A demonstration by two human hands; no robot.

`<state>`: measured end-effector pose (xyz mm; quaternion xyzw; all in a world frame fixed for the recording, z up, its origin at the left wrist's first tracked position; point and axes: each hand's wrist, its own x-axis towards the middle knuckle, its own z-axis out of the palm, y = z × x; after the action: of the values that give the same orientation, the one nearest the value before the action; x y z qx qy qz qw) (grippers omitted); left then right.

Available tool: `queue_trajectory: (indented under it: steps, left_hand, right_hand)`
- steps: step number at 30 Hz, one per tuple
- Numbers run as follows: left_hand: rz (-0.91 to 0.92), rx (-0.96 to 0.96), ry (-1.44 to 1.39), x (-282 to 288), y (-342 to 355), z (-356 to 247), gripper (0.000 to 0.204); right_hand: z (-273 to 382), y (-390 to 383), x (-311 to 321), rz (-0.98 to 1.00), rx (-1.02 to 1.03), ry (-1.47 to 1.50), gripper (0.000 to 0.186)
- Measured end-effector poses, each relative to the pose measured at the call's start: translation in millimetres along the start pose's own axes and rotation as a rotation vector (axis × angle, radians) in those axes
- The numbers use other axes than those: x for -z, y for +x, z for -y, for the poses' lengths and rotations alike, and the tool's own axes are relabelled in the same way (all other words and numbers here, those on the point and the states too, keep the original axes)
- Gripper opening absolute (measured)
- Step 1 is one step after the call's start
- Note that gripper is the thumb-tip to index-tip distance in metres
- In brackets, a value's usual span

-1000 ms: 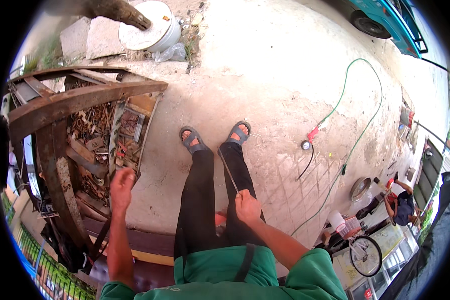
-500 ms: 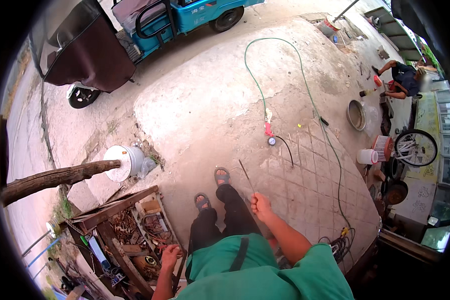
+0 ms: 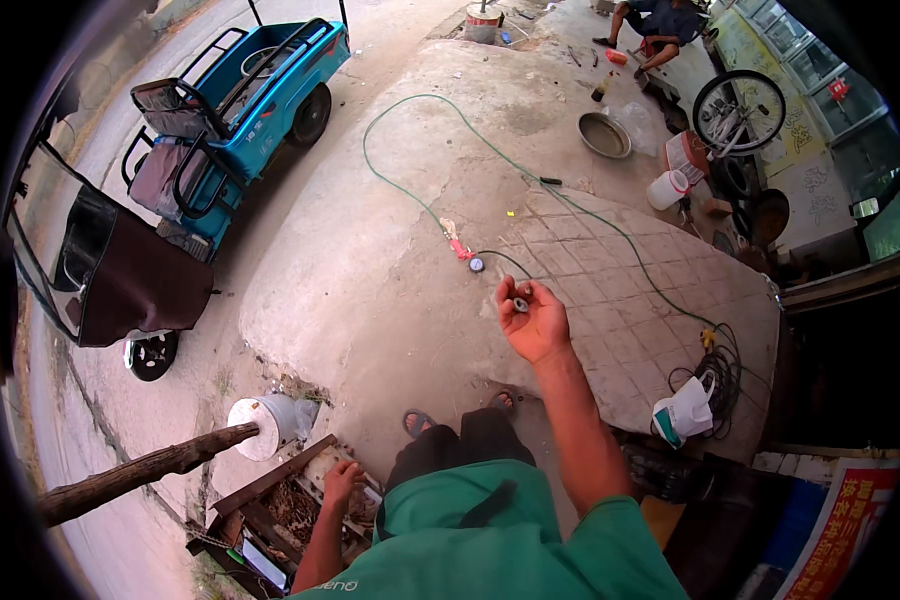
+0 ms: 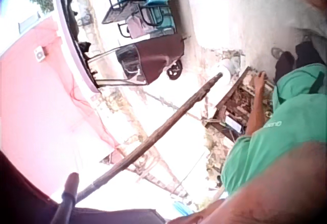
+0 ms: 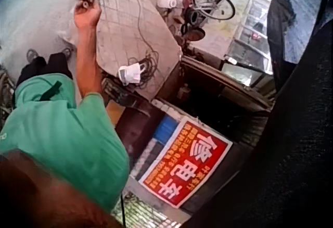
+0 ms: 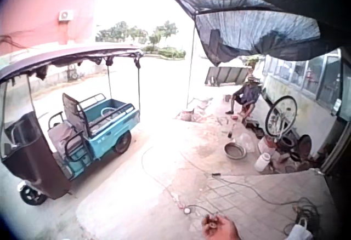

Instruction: The person wipes a long metal rod with a cloth, then picks up a small metal cap and a rubber ring, slides the rubber ring onto the rod, and fits the cap onto the end of the rod.

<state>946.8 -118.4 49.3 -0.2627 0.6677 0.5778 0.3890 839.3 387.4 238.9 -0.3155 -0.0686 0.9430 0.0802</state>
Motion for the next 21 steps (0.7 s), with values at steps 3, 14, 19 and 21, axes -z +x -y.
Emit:
queue_trajectory:
  steps: [3,14,19,21]
  left_hand:
    - [0.051,0.007,0.008,-15,7,-13,0.025]
    - [0.030,0.075,0.278,-79,-18,-13,0.016]
    - [0.199,0.193,0.059,-113,-33,-8,0.017]
    - [0.217,0.157,0.084,-134,-41,-6,0.013]
  right_hand:
    - [24,-31,-50,0.113,0.025,0.034,0.020]
    - [156,-183,-116,0.685,0.111,0.037,0.025]
    - [214,-228,-76,0.725,0.126,0.056,0.028]
    - [221,-241,-54,0.672,0.124,0.028,0.027]
